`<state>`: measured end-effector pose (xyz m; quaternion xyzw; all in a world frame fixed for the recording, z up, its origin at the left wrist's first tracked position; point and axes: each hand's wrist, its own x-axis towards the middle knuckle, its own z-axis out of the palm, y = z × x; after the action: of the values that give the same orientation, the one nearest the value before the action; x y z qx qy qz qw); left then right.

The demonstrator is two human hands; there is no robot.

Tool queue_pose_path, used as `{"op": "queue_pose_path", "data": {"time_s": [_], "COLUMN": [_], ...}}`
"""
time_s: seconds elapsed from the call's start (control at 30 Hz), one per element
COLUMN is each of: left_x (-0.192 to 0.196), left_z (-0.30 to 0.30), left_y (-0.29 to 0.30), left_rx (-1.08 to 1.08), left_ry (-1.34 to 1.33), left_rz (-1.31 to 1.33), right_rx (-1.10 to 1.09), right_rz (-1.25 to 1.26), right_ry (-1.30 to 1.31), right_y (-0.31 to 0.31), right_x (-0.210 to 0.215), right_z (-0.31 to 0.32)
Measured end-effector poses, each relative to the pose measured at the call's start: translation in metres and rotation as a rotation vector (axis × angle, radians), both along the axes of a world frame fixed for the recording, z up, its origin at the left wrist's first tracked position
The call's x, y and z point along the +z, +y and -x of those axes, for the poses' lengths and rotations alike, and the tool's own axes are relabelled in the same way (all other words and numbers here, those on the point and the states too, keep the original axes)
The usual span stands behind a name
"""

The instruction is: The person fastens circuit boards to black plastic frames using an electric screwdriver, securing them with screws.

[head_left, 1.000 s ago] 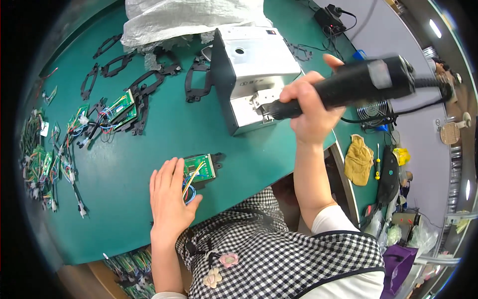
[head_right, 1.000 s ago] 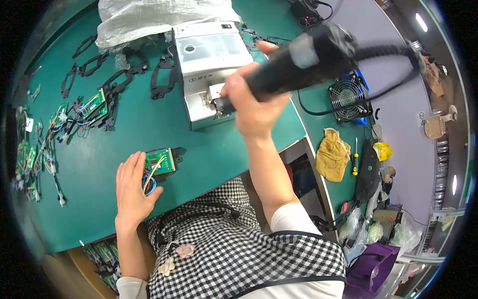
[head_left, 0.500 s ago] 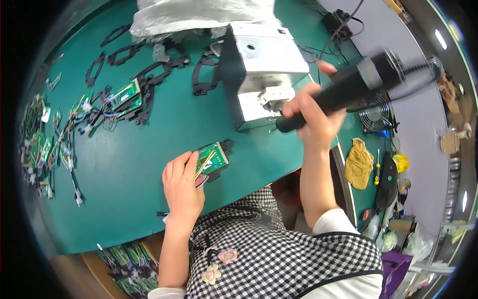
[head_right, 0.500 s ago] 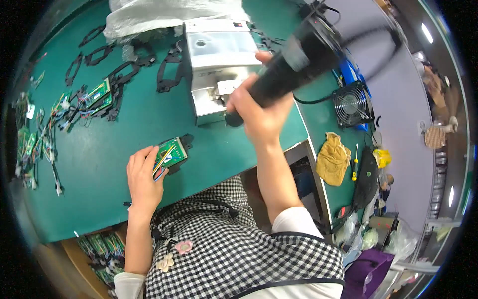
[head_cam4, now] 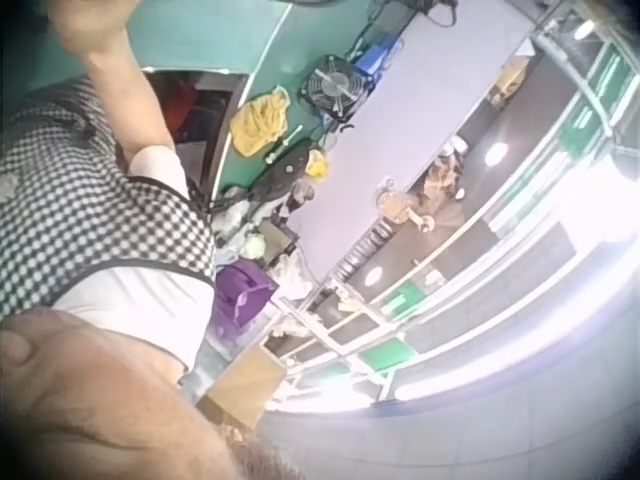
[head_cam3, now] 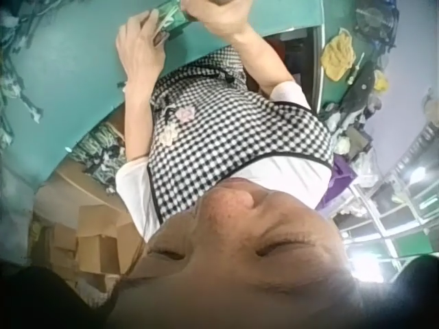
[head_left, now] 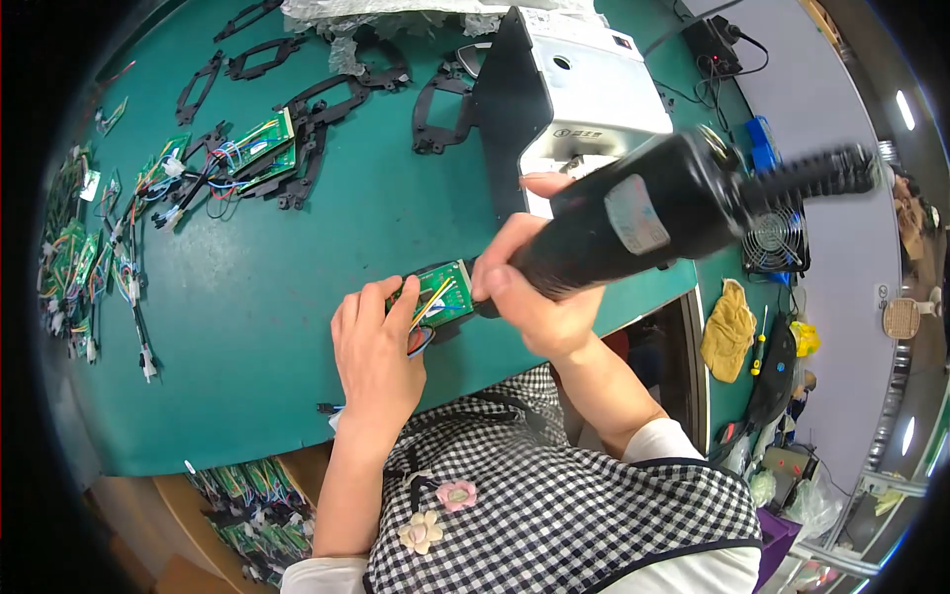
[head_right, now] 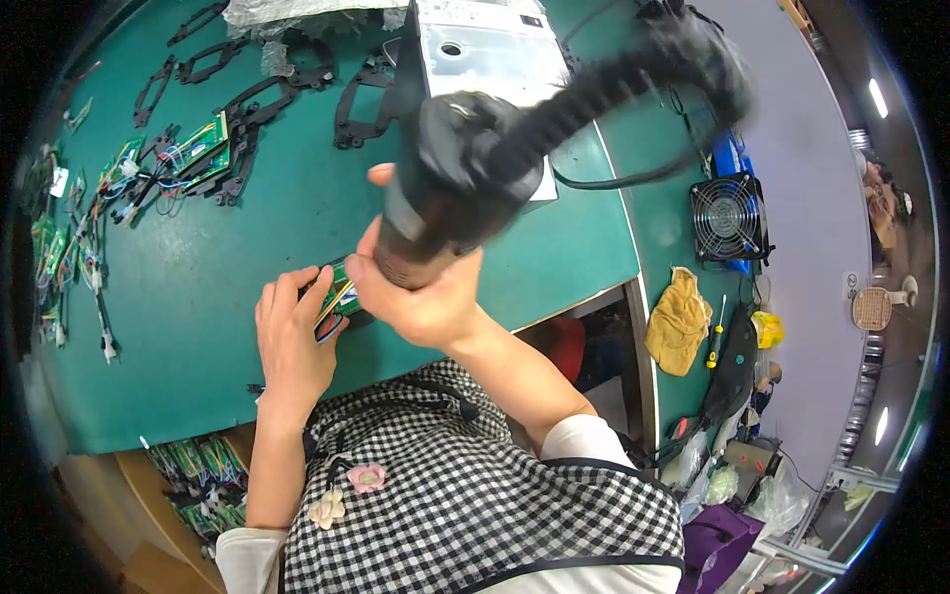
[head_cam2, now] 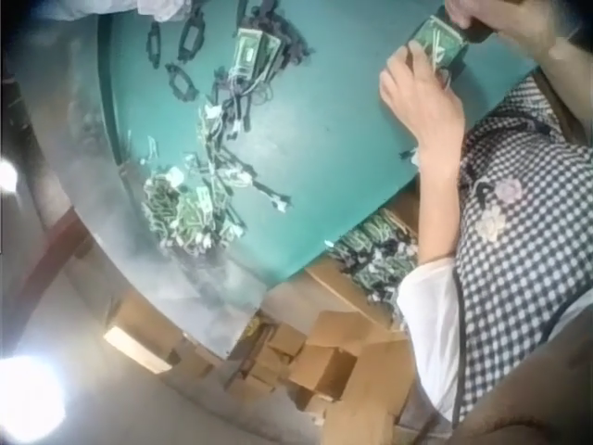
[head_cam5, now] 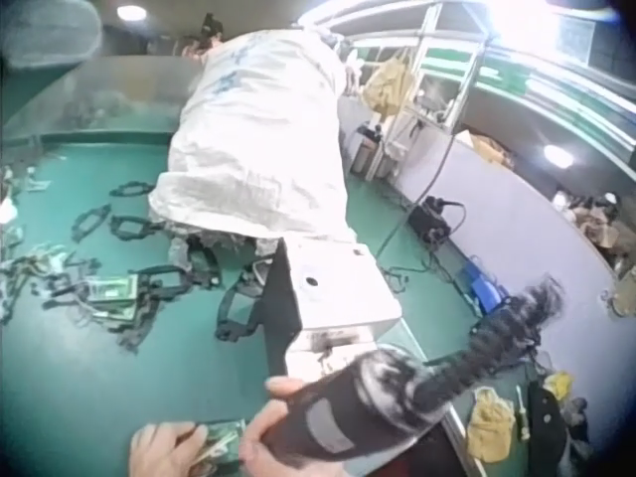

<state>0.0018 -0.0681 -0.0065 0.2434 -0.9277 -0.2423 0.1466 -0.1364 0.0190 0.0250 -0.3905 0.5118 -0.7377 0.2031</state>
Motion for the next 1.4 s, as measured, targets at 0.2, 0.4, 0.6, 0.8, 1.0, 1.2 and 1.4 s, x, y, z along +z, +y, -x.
{"op": "queue_pose_path", "data": {"time_s": [0.2,0.4,0.6,0.8,1.0,1.2,1.4], "left_x": [-0.003,-0.005,-0.005,0.006,-0.008,-0.016,-0.013], "left_z": [0.000,0.001,0.001,0.013,-0.003,-0.004,0.000], "left_y": [0.001,0.001,0.001,0.012,0.010,0.009,0.011], "left_rx": [-0.015,-0.018,-0.043,-0.014,0.064,0.057,0.066], "left_ry": [0.018,0.058,0.078,0.112,0.163,0.197,0.248], "left_rz": [-0.005,0.003,0.000,0.062,0.104,0.084,-0.040], "right_rx": [0.222,0.186,-0.040,-0.477,-0.378,-0.111,-0.009], "right_rz": [-0.118,-0.028,-0.011,0.378,0.061,0.386,0.094], "right_ry": [0.109,0.308,0.464,0.251,0.172,-0.104,0.041], "right_y": [-0.013,-0.013,0.015,0.024,0.021,-0.007,-0.044], "right_x": [0.011,0.010,0.009,0.066,0.059,0.033,0.011], "right_z": [0.005,0.003,0.015,0.071,0.064,-0.006,-0.009]}}
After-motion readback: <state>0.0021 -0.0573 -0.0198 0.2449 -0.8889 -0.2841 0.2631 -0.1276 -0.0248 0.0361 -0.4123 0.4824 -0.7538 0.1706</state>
